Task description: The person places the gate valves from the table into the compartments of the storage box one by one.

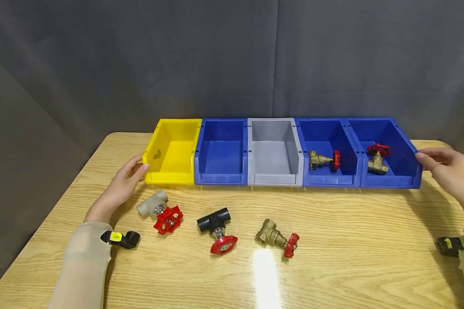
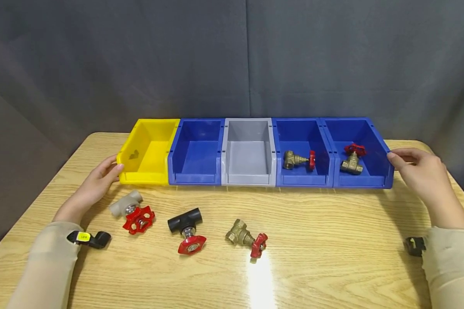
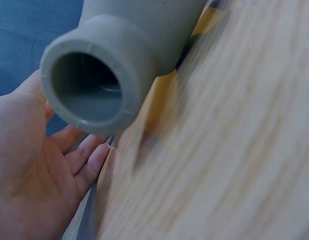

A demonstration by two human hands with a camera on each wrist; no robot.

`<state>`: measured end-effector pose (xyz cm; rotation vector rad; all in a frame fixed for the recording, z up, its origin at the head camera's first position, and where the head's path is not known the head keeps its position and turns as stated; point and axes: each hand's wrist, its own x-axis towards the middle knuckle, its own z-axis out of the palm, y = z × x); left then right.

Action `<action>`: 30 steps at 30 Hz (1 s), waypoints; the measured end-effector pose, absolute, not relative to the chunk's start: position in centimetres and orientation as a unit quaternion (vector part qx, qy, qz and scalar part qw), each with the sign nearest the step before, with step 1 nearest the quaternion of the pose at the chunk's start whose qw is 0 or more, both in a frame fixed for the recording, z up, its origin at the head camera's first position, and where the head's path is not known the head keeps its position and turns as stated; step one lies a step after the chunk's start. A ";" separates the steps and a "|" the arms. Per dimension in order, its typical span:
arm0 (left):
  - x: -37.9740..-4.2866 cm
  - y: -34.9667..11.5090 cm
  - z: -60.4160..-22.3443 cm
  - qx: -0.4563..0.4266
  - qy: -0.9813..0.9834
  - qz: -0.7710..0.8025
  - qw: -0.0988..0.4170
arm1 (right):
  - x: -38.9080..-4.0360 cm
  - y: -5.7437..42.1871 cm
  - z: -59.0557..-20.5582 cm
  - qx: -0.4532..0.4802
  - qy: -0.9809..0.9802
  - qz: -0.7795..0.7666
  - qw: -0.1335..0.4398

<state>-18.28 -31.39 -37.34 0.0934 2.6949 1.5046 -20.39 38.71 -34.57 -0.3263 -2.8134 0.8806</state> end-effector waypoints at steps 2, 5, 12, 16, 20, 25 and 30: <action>-18.3 -31.4 -37.3 0.031 0.872 0.487 0.027 | -20.2 38.5 -34.4 -0.099 -0.946 0.296 0.086; -18.2 -31.3 -37.1 0.033 0.869 0.492 0.029 | -20.4 39.0 -34.7 -0.085 -0.943 0.308 0.095; -17.8 -31.3 -36.8 0.013 0.873 0.487 0.028 | -21.7 40.6 -36.4 -0.066 -0.946 0.309 0.071; -17.9 -30.9 -36.7 0.009 0.871 0.490 0.022 | -20.9 39.5 -35.5 -0.068 -0.948 0.305 0.060; -17.7 -31.1 -36.6 0.012 0.877 0.480 0.007 | -20.3 38.1 -34.6 -0.077 -0.950 0.299 0.042; -17.7 -31.2 -36.1 0.024 0.886 0.462 -0.005 | -20.4 38.3 -34.6 -0.085 -0.951 0.294 0.037; -17.8 -30.4 -35.4 0.010 0.899 0.435 -0.048 | -20.9 39.3 -35.1 -0.092 -0.955 0.277 0.056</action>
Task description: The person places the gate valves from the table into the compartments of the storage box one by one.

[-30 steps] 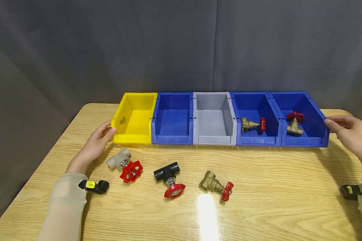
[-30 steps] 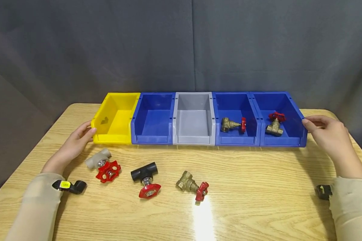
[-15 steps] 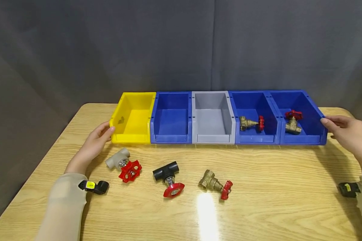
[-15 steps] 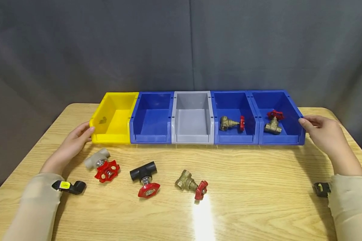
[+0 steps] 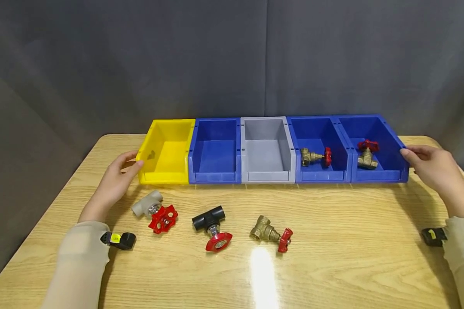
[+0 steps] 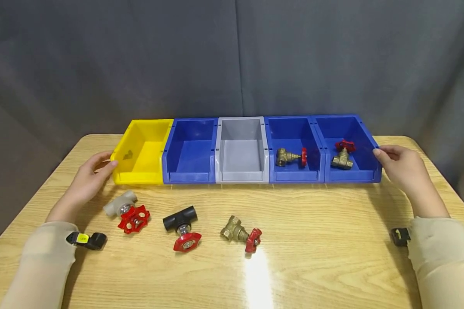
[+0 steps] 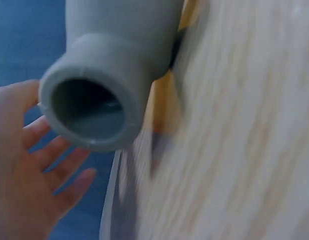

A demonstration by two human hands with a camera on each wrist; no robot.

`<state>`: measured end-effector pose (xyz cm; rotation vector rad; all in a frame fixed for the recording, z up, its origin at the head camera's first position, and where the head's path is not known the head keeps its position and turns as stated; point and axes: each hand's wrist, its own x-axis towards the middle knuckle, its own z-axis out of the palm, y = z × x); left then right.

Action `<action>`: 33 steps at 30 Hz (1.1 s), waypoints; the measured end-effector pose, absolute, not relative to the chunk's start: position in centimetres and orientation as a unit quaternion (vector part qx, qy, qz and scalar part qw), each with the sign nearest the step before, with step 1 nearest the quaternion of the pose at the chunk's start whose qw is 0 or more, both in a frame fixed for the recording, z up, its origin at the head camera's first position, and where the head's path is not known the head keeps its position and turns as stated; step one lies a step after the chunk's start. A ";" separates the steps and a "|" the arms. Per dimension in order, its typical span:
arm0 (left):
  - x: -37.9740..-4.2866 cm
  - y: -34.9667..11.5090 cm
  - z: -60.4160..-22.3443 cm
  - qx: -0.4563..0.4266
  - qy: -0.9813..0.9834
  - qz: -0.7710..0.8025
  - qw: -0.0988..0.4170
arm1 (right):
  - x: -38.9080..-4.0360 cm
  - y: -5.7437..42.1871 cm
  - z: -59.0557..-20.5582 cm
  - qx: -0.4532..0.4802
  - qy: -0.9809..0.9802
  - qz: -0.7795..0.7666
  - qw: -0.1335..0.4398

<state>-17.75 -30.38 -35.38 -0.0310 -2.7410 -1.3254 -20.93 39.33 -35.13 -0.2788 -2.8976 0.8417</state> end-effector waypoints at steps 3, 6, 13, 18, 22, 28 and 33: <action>-17.5 -30.0 -34.6 0.019 -0.903 -0.420 0.093 | -21.3 39.7 -35.7 -0.100 -0.955 0.272 0.061; -17.1 -29.7 -33.6 0.036 -0.898 -0.418 0.131 | -21.6 40.1 -35.8 -0.090 -0.950 0.294 0.050; -16.7 -28.1 -31.2 0.012 -0.909 -0.375 0.182 | -20.7 39.7 -35.3 -0.096 -0.944 0.314 0.033; -15.6 -26.4 -30.0 0.032 -0.897 -0.381 0.221 | -22.8 42.1 -37.7 -0.086 -0.936 0.341 0.028; -15.0 -25.0 -29.1 -0.003 -0.894 -0.402 0.195 | -24.7 44.4 -40.3 -0.078 -0.935 0.345 0.034; -14.1 -22.6 -28.4 -0.077 -0.906 -0.391 0.144 | -25.5 45.7 -41.4 -0.077 -0.938 0.336 0.040; -13.6 -20.8 -28.0 -0.119 -0.909 -0.376 0.132 | -25.0 45.0 -40.8 -0.071 -0.936 0.342 0.044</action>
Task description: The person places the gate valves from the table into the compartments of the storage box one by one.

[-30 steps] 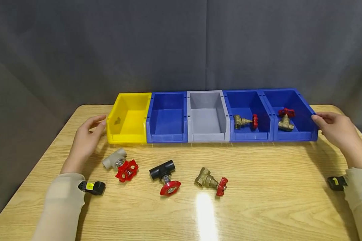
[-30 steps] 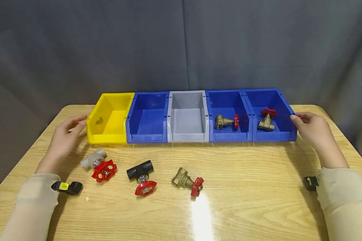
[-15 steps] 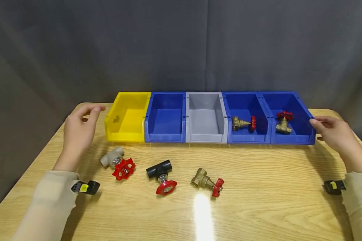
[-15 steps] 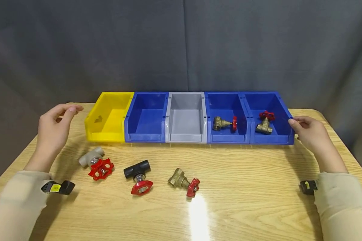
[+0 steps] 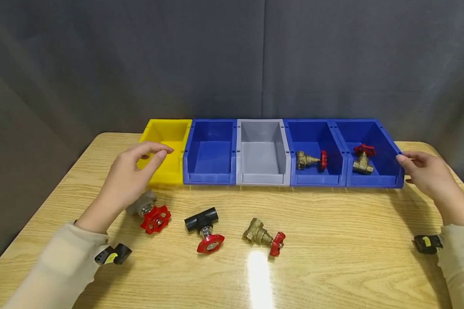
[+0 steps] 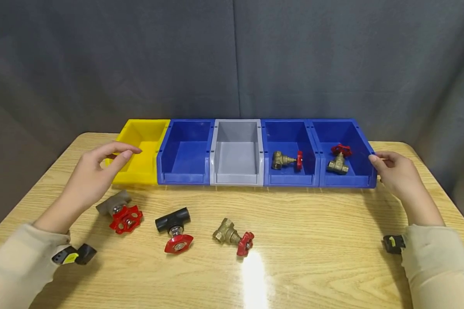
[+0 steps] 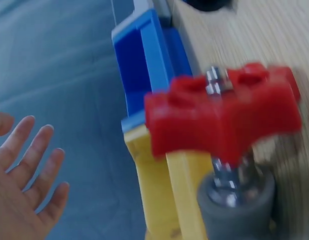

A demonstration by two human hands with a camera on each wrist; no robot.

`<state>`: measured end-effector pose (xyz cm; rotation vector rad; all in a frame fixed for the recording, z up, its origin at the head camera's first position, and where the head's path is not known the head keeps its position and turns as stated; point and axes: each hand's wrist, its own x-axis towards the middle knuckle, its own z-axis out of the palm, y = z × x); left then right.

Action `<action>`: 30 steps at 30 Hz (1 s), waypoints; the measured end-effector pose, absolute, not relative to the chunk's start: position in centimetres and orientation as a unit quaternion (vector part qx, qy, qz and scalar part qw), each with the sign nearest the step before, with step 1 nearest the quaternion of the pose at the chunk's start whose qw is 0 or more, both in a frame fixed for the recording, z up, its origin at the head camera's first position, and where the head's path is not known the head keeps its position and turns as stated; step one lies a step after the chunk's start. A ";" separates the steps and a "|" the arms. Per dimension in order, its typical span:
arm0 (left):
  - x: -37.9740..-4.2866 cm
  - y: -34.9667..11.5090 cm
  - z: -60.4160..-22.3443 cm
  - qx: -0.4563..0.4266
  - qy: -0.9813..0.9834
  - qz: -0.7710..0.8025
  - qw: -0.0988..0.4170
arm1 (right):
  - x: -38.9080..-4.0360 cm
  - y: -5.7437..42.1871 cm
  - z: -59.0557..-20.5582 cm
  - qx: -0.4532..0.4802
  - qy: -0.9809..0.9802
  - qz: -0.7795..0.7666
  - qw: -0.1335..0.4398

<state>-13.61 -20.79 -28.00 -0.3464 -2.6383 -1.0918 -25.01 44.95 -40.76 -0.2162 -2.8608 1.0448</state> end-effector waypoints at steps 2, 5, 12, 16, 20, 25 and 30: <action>-13.4 -20.0 -27.8 -0.133 -0.909 -0.376 0.123 | -24.4 44.2 -40.0 -0.070 -0.935 0.345 0.041; -12.8 -18.9 -27.4 -0.147 -0.906 -0.383 0.108 | -23.2 42.5 -38.2 -0.071 -0.933 0.351 0.027; -11.8 -16.1 -26.6 -0.224 -0.907 -0.339 0.104 | -22.7 41.9 -37.7 -0.071 -0.931 0.359 0.018; -11.6 -14.5 -26.3 -0.290 -0.911 -0.269 0.115 | -24.2 44.4 -40.4 -0.075 -0.932 0.352 0.031; -11.5 -13.2 -26.3 -0.349 -0.905 -0.216 0.113 | -24.6 45.1 -41.2 -0.075 -0.931 0.355 0.033; -11.3 -11.8 -26.5 -0.402 -0.896 -0.162 0.097 | -24.6 44.9 -40.7 -0.071 -0.933 0.352 0.029; -11.0 -10.4 -26.8 -0.414 -0.899 -0.129 0.062 | -23.9 43.9 -39.6 -0.068 -0.926 0.371 0.022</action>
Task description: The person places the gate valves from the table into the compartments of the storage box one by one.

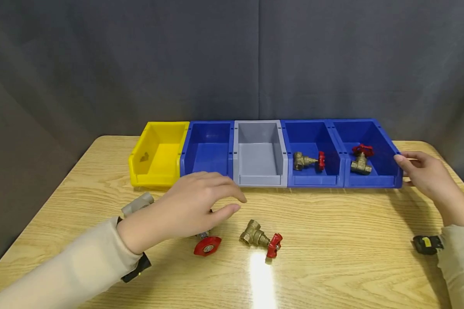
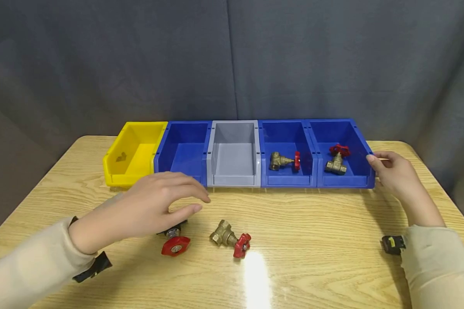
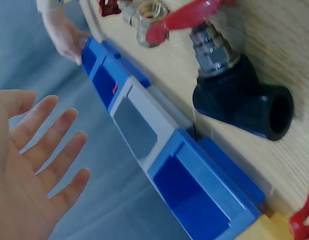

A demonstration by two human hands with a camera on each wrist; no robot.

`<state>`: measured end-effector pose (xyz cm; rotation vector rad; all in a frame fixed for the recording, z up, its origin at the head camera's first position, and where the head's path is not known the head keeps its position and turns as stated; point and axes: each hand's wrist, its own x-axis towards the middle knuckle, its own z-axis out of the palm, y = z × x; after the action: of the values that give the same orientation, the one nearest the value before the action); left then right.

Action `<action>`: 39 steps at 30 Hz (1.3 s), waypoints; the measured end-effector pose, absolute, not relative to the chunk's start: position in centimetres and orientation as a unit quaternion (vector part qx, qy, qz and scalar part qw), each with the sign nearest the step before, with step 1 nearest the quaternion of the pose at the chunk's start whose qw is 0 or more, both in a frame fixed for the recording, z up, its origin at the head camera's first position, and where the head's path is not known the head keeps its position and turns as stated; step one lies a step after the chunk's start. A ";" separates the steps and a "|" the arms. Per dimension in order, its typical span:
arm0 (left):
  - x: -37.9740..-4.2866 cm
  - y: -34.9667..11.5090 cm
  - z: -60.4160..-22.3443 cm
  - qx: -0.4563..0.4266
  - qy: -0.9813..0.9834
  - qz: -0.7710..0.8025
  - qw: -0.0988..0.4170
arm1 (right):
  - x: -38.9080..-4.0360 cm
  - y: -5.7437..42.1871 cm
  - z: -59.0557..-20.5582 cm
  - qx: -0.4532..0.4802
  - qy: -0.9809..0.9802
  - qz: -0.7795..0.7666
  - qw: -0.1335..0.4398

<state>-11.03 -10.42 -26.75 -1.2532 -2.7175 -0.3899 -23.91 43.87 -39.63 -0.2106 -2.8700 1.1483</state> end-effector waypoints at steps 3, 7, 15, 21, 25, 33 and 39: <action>-10.8 -9.4 -27.0 -0.430 -0.895 -0.110 0.041 | -23.2 42.9 -38.5 -0.063 -0.923 0.379 0.018; -10.7 -7.9 -27.4 -0.457 -0.885 -0.093 -0.003 | -22.3 41.8 -37.4 -0.061 -0.923 0.380 0.016; -10.4 -5.4 -28.3 -0.494 -0.865 -0.058 -0.071 | -21.5 40.9 -36.4 -0.056 -0.925 0.377 0.008; -10.0 -4.0 -28.8 -0.504 -0.859 -0.023 -0.090 | -23.5 43.5 -39.3 -0.058 -0.925 0.376 0.021; -10.0 -3.4 -29.5 -0.500 -0.861 0.005 -0.090 | -24.1 44.1 -40.1 -0.058 -0.921 0.384 0.023; -10.4 -3.7 -31.2 -0.481 -0.872 0.027 -0.091 | -22.3 41.8 -37.6 -0.056 -0.919 0.391 0.016; -10.4 -3.7 -31.8 -0.484 -0.868 0.080 -0.076 | -23.4 43.3 -39.4 -0.056 -0.920 0.387 0.027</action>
<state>-10.39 -3.70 -31.78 -1.5976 -2.8684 0.2636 -23.45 43.27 -39.35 -0.1745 -2.8409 1.1963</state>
